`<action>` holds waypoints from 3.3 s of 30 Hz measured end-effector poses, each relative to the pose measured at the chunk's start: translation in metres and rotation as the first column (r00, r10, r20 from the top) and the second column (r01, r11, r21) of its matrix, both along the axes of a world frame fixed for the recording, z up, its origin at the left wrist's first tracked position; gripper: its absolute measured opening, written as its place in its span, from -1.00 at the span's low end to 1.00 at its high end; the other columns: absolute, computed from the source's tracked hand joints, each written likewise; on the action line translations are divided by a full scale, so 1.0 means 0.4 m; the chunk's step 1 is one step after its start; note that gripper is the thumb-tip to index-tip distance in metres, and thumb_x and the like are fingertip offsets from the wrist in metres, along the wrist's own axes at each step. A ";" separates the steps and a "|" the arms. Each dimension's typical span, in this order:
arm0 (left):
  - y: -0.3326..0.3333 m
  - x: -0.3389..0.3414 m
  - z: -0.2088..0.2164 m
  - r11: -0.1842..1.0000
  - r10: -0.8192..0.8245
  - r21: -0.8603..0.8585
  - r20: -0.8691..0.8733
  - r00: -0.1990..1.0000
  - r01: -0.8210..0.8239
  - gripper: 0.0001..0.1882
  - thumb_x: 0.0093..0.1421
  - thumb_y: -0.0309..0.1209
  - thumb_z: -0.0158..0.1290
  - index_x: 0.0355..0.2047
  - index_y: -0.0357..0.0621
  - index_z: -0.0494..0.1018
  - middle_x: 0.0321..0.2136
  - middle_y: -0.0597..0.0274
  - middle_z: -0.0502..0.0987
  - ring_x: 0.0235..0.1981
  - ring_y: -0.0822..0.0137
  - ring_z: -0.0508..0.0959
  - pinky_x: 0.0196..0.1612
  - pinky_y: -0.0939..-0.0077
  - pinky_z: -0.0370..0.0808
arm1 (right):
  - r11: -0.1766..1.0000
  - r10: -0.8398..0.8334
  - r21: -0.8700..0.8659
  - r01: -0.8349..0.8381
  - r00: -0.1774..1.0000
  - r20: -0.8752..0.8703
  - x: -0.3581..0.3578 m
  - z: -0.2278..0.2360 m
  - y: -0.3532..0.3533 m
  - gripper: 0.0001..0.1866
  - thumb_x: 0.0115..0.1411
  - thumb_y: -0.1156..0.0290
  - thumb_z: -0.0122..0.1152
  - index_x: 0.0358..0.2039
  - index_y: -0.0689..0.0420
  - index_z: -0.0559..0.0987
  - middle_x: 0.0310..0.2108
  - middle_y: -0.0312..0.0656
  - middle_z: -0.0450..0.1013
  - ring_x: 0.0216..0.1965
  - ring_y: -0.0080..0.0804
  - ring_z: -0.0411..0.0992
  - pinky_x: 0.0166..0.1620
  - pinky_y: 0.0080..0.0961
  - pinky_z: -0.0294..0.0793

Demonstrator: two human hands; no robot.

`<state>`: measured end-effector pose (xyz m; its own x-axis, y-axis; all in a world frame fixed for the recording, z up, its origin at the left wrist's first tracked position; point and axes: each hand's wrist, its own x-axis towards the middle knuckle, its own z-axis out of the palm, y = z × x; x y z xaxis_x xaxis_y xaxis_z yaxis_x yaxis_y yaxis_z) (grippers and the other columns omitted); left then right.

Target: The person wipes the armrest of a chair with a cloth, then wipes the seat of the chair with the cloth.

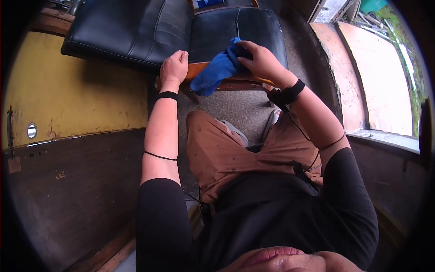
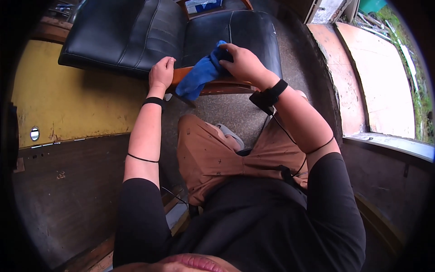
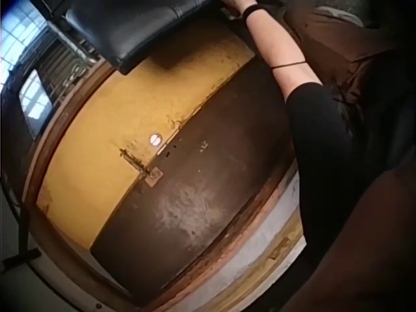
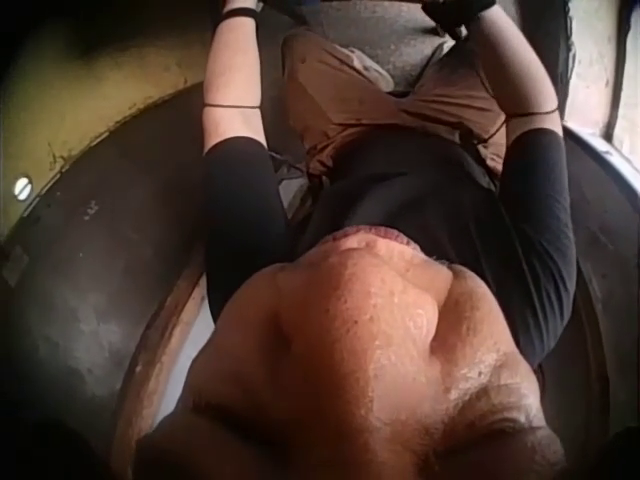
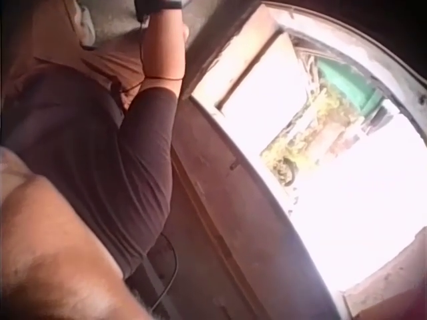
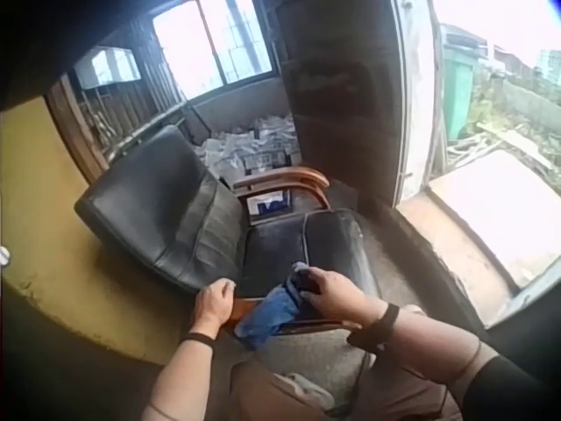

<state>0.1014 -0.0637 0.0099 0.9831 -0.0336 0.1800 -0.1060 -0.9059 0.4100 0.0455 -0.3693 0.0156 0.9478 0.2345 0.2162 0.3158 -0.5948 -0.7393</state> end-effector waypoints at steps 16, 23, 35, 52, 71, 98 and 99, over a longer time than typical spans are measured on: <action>0.010 -0.001 -0.008 0.999 0.005 0.032 0.017 1.000 -0.005 -0.66 0.39 -0.08 -0.04 -0.17 0.04 0.64 -0.23 0.02 0.67 -0.16 -0.12 0.63 -0.07 0.06 0.57 | 0.994 0.085 0.109 -0.021 0.776 -0.625 0.110 -0.041 -0.061 -0.46 0.45 -0.04 0.02 -0.17 0.22 0.71 -0.36 -0.17 0.59 -0.41 -0.41 0.51 -0.23 -0.36 0.50; 0.000 -0.006 0.010 0.999 0.033 0.025 -0.047 0.998 -0.032 -0.65 0.40 -0.09 -0.06 -0.15 0.05 0.64 -0.15 0.05 0.66 -0.08 -0.08 0.61 -0.01 0.12 0.55 | 0.967 0.064 -0.104 -0.232 0.620 -0.782 0.158 -0.002 -0.030 -0.45 0.50 -0.07 -0.11 -0.13 0.10 0.71 -0.41 -0.27 0.56 -0.44 -0.51 0.47 -0.25 -0.45 0.46; -0.004 -0.019 0.019 0.999 0.017 0.038 -0.037 0.999 -0.015 -0.62 0.44 -0.08 -0.10 -0.14 -0.01 0.64 -0.16 0.04 0.69 -0.11 -0.06 0.64 -0.01 0.08 0.59 | 0.969 -0.015 -0.173 -0.177 0.654 -0.756 0.138 -0.033 -0.037 -0.55 0.46 0.11 0.03 -0.33 0.19 0.71 -0.46 -0.23 0.57 -0.49 -0.47 0.47 -0.26 -0.40 0.45; 0.004 -0.026 0.012 0.999 0.043 -0.009 -0.023 0.999 -0.043 -0.64 0.41 -0.09 -0.06 -0.12 0.02 0.64 -0.15 0.02 0.67 -0.09 -0.09 0.62 0.00 0.07 0.57 | 0.999 -0.025 0.004 0.045 0.635 -0.772 0.113 -0.003 -0.022 -0.50 0.48 0.01 -0.02 0.01 0.17 0.66 -0.13 -0.16 0.61 -0.19 -0.41 0.57 0.07 -0.41 0.49; 0.022 -0.026 -0.011 0.998 0.054 -0.035 -0.008 0.999 -0.054 -0.62 0.46 -0.04 -0.12 -0.02 0.12 0.61 -0.06 0.14 0.68 -0.03 0.00 0.65 0.05 0.04 0.61 | 0.684 0.353 0.727 -0.049 0.896 -0.271 0.038 0.115 0.082 -0.31 0.34 0.11 0.28 0.34 0.23 0.35 0.24 -0.02 0.41 0.28 -0.12 0.38 0.36 -0.19 0.34; -0.004 -0.037 0.029 0.875 -0.476 0.065 0.301 0.826 0.480 -0.42 0.23 -0.49 0.07 0.28 0.14 0.40 0.26 0.17 0.45 0.24 0.01 0.43 0.34 0.18 0.34 | 0.939 0.197 0.273 -0.209 0.978 0.070 0.016 -0.035 0.150 -0.60 0.36 0.20 0.21 0.10 0.15 0.57 -0.03 0.05 0.58 0.00 -0.05 0.56 0.12 -0.30 0.49; -0.018 -0.045 0.041 0.829 -0.555 0.118 0.291 0.779 0.546 -0.41 0.19 -0.56 0.05 0.27 0.07 0.41 0.26 0.13 0.44 0.25 0.02 0.44 0.36 0.19 0.30 | 0.909 0.192 0.363 -0.206 0.979 0.073 0.011 -0.038 0.150 -0.61 0.34 0.18 0.20 0.06 0.13 0.60 -0.05 0.07 0.58 0.01 0.03 0.55 0.11 -0.27 0.50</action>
<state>0.0832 -0.0708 0.0265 0.6924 -0.5614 0.4532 -0.7035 -0.6648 0.2514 0.0500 -0.3094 0.0002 0.8800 0.3157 0.3550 0.4288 -0.2065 -0.8795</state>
